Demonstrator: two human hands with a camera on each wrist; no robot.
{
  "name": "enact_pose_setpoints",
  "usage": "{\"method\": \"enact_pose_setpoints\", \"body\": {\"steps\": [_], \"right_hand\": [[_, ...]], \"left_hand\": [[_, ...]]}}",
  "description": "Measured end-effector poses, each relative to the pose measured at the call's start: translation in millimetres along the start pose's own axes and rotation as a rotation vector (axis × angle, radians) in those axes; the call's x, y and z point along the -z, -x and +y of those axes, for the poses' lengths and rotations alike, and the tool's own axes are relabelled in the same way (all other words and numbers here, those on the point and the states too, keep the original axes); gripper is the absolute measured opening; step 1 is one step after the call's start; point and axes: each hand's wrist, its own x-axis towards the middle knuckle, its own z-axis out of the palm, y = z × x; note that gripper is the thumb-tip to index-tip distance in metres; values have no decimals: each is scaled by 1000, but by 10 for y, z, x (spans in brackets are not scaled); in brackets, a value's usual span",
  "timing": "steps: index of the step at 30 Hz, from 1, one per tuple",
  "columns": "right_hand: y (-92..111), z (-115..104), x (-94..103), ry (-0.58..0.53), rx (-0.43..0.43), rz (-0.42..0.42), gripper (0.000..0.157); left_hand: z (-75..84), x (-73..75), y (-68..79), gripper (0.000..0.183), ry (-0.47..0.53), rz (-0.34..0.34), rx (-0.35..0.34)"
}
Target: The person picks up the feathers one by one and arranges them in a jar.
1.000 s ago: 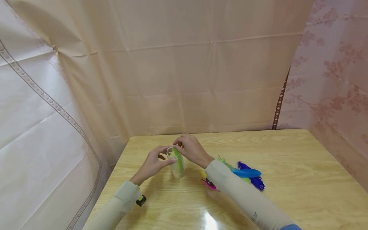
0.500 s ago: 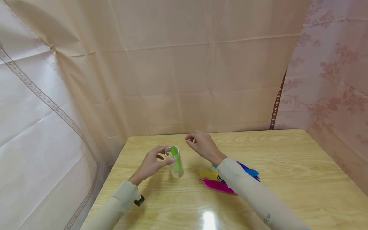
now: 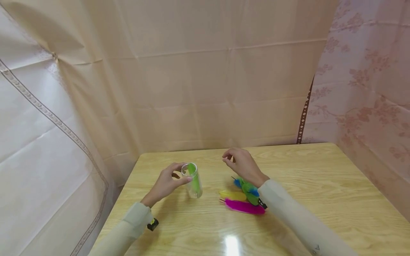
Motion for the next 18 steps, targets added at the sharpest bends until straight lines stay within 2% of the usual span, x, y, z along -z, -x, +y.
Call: {"method": "enact_pose_setpoints", "body": {"steps": [18], "right_hand": [[441,411,257,85,-62,26,6]], "left_hand": [[-22,14,-13,53,-2,-7,-3]]}}
